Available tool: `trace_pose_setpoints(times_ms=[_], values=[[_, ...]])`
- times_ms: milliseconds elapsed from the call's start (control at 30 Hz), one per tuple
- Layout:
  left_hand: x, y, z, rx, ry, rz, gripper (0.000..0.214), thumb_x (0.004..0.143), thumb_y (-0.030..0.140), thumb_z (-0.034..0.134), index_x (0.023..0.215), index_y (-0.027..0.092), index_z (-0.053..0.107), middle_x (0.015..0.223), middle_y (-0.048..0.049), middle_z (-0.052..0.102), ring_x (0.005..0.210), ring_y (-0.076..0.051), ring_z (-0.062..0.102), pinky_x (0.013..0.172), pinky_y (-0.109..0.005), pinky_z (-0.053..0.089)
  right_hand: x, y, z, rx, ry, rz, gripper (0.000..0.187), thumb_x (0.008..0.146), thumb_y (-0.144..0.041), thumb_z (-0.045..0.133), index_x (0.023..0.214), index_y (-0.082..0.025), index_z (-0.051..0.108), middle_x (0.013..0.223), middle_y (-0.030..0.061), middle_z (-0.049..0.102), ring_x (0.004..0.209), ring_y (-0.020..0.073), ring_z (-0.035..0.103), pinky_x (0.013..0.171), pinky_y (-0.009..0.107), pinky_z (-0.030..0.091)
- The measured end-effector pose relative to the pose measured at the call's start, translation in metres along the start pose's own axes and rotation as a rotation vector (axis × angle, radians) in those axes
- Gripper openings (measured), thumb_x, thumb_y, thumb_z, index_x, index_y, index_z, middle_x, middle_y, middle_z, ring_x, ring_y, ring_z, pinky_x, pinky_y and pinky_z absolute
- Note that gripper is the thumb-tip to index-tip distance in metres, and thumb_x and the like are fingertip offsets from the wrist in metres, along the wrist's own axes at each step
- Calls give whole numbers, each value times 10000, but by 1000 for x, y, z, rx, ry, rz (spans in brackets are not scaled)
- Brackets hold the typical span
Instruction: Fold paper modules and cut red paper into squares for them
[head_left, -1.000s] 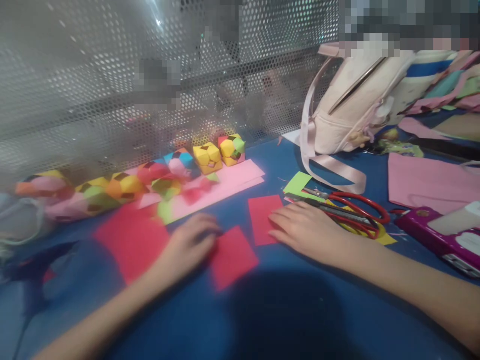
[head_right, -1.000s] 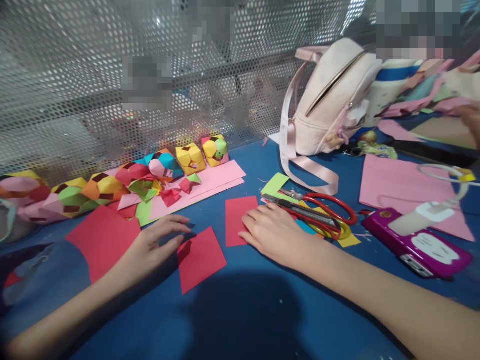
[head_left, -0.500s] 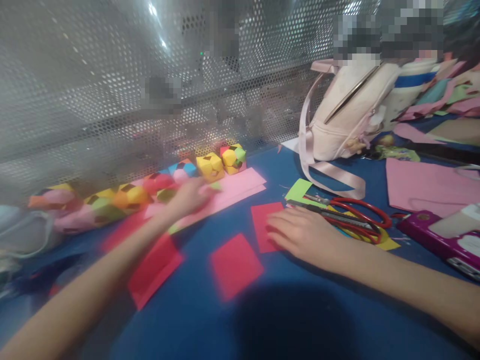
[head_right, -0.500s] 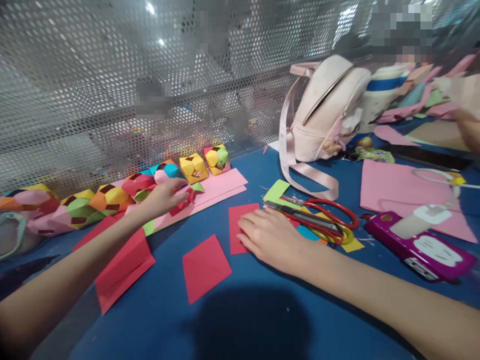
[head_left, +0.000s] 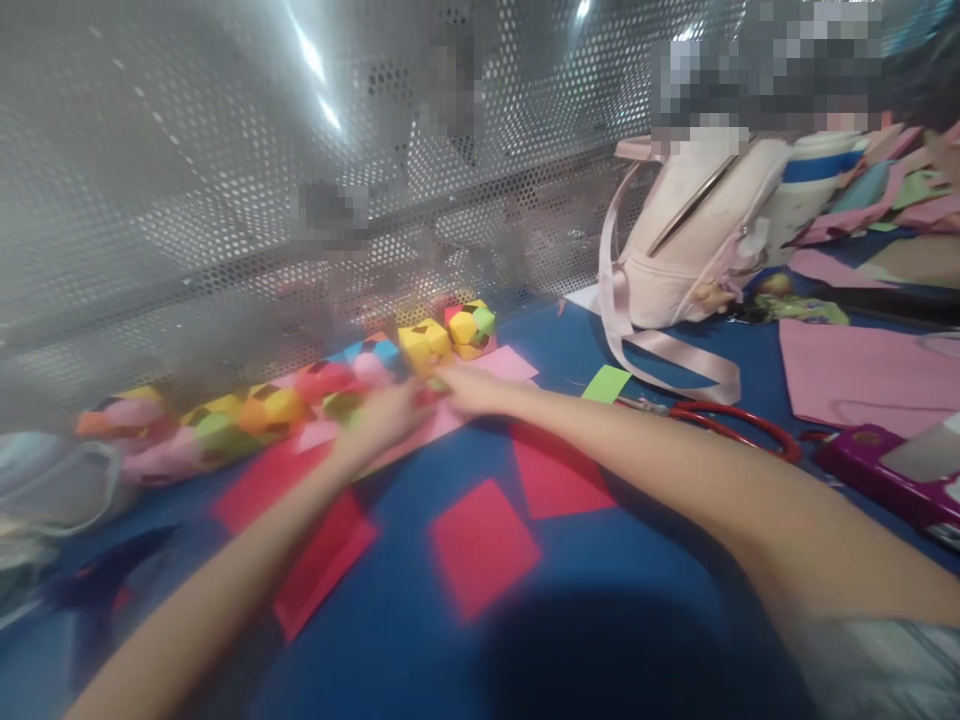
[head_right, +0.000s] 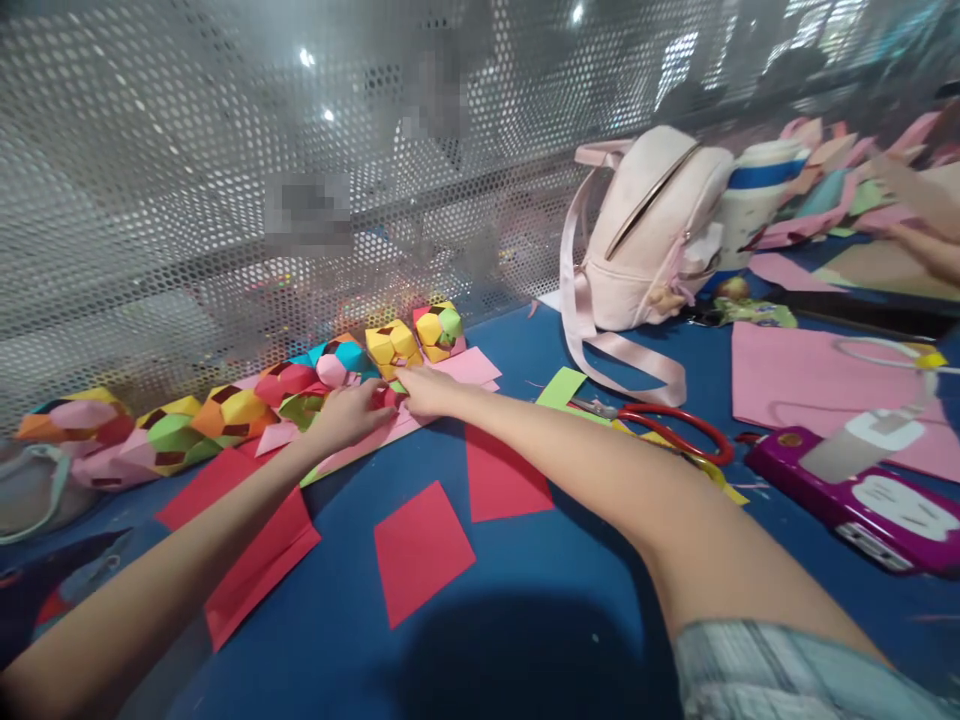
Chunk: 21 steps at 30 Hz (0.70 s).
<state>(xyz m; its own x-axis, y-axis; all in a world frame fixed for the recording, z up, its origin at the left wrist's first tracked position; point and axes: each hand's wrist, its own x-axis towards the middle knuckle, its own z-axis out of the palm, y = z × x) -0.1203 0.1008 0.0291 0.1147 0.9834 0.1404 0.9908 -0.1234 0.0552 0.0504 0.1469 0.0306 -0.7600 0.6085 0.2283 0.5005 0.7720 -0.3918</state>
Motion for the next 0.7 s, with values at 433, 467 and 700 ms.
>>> trace_pose_setpoints(times_ms=[433, 467, 700], values=[[-11, 37, 2, -238, 84, 130, 336, 811, 307, 564, 1112, 168, 612, 1098, -112, 684, 979, -260, 647, 851, -332, 477, -27, 12, 9, 11, 74, 78, 256, 881, -149, 476, 1113, -150, 586, 1153, 120, 650, 1012, 203, 604, 826, 282, 421], [-11, 40, 3, -256, 84, 139, 322, 806, 311, 573, 1093, 174, 622, 1102, -107, 684, 995, -257, 643, 868, -331, 476, -31, 13, 9, 6, 78, 85, 246, 892, -154, 463, 1101, -148, 592, 1149, 120, 651, 1011, 204, 606, 826, 285, 422], [-23, 27, -11, -354, 111, 75, 496, 847, 457, 516, 1251, 171, 541, 1228, -119, 630, 1120, -262, 595, 956, -377, 459, -42, 17, 15, -25, 120, 144, 200, 900, -213, 458, 1020, -139, 600, 1081, 144, 656, 971, 248, 615, 769, 323, 433]])
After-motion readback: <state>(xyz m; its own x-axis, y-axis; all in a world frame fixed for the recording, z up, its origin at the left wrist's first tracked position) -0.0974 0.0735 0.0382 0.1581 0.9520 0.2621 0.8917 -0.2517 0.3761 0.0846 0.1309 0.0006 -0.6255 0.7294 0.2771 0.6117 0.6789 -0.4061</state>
